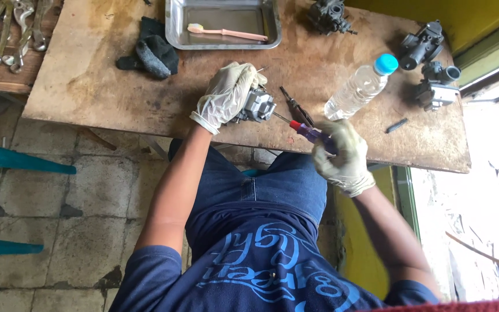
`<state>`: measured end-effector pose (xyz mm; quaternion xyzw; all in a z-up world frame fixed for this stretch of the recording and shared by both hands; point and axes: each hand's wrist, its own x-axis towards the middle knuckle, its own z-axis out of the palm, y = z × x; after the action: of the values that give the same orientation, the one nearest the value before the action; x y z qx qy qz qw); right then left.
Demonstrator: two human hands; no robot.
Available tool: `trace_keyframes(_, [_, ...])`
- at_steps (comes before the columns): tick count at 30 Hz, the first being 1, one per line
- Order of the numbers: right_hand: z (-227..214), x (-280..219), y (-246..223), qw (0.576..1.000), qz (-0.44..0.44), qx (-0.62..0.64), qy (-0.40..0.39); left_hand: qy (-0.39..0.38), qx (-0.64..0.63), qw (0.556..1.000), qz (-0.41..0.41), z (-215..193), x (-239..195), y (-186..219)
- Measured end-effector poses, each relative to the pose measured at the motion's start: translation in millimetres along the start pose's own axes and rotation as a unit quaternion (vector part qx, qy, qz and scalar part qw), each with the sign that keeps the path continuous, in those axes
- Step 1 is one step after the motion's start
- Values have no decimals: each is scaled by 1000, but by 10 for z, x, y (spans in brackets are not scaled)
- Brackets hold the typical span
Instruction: The person is reassembling a motorcycle carburetor using a screwdriver on a wooden workbench.
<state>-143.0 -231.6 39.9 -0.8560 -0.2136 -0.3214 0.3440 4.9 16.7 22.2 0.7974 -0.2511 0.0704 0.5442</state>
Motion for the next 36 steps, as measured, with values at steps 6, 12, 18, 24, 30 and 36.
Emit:
trace_keyframes(6, [525, -184, 203, 931, 94, 222, 275, 31, -56, 996, -54, 21, 35, 44])
trace_keyframes(12, [723, 252, 224, 933, 25, 224, 281, 57, -105, 988, -103, -95, 145, 53])
trace_keyframes(18, [743, 842, 200, 971, -85, 77, 209, 55, -153, 975, -153, -111, 216, 56])
trace_keyframes(24, [904, 920, 527, 929, 22, 224, 294, 65, -201, 957, -200, -97, 201, 122])
trace_keyframes(30, [827, 869, 545, 933, 12, 227, 280, 75, -250, 932, -251, -61, 229, 158])
trace_keyframes(36, [879, 819, 416, 896, -6, 322, 306, 89, -297, 903, -299, -51, 210, 200])
